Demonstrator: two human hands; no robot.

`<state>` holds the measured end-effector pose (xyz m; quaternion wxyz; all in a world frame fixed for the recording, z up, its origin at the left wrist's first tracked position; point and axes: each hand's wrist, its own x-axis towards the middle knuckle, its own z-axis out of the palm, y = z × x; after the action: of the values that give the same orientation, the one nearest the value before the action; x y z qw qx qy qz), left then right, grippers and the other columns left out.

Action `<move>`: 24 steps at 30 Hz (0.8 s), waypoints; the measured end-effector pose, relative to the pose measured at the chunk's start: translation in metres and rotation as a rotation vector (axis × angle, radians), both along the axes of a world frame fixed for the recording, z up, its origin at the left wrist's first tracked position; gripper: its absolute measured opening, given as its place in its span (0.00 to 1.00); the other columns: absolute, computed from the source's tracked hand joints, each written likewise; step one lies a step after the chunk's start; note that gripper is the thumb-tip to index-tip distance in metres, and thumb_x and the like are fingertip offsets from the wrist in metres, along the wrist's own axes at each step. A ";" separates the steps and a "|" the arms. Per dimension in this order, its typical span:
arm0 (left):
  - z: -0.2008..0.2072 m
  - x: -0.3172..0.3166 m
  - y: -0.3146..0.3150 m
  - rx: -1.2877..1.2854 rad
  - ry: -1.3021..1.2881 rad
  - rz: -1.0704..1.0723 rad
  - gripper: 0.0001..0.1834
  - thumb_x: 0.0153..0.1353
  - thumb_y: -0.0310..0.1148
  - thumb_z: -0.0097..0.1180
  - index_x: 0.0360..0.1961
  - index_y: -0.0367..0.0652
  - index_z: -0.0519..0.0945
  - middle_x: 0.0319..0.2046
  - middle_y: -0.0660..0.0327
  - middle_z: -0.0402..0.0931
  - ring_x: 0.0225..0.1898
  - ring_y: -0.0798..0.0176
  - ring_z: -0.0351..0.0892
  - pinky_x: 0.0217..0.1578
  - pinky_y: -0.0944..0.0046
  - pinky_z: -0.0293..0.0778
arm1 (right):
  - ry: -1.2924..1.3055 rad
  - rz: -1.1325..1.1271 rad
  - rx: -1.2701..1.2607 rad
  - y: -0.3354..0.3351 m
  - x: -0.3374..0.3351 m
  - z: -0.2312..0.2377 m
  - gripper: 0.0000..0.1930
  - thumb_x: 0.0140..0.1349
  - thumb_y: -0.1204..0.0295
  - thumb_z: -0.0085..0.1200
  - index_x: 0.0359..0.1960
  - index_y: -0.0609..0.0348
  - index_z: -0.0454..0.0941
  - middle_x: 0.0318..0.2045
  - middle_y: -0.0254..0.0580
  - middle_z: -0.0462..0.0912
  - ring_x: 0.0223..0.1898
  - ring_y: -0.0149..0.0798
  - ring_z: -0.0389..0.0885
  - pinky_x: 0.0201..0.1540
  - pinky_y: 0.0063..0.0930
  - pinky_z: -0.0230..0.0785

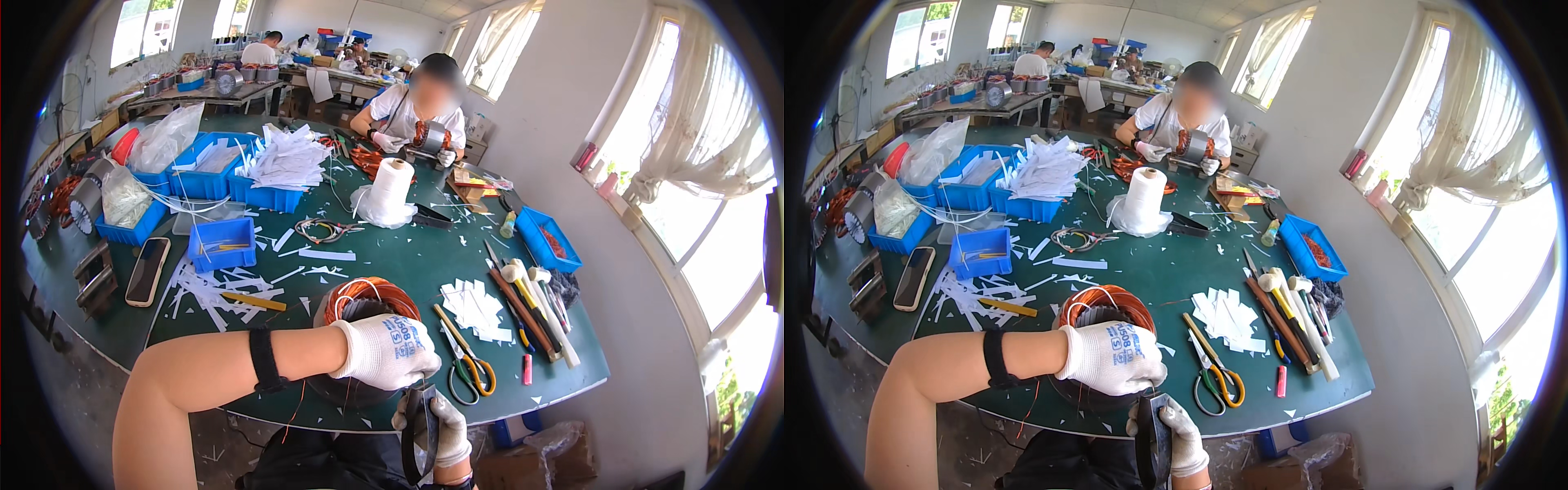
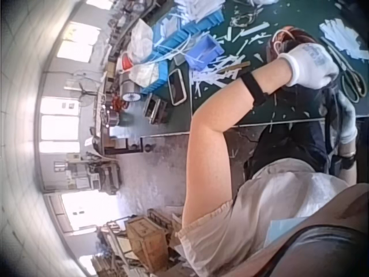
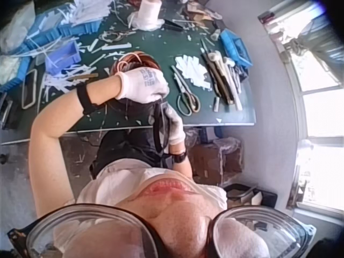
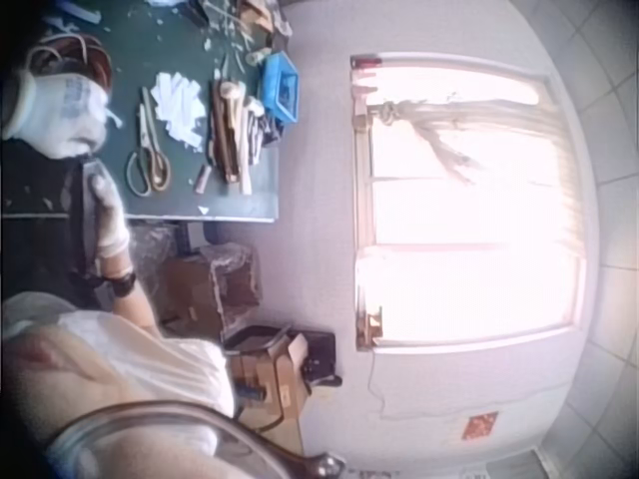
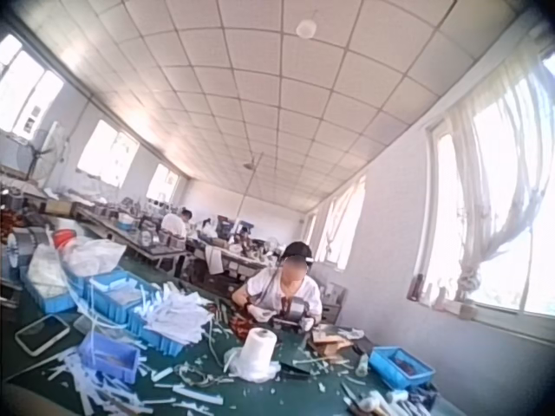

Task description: Manually assembling and taping components of an electric motor stator at a factory workbench.

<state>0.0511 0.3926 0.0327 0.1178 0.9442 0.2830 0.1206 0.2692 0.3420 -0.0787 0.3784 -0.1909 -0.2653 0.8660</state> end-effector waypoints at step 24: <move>0.003 0.001 0.002 0.009 0.015 0.026 0.09 0.60 0.33 0.54 0.36 0.42 0.84 0.33 0.51 0.84 0.40 0.48 0.84 0.43 0.52 0.79 | -0.744 -0.474 0.501 -0.013 -0.010 0.025 0.21 0.55 0.75 0.66 0.48 0.71 0.75 0.39 0.44 0.84 0.39 0.31 0.82 0.46 0.25 0.75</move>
<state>0.0521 0.3943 0.0361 0.1101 0.9417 0.2958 0.1164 0.2589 0.3290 -0.0532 0.4785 -0.4450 -0.5310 0.5395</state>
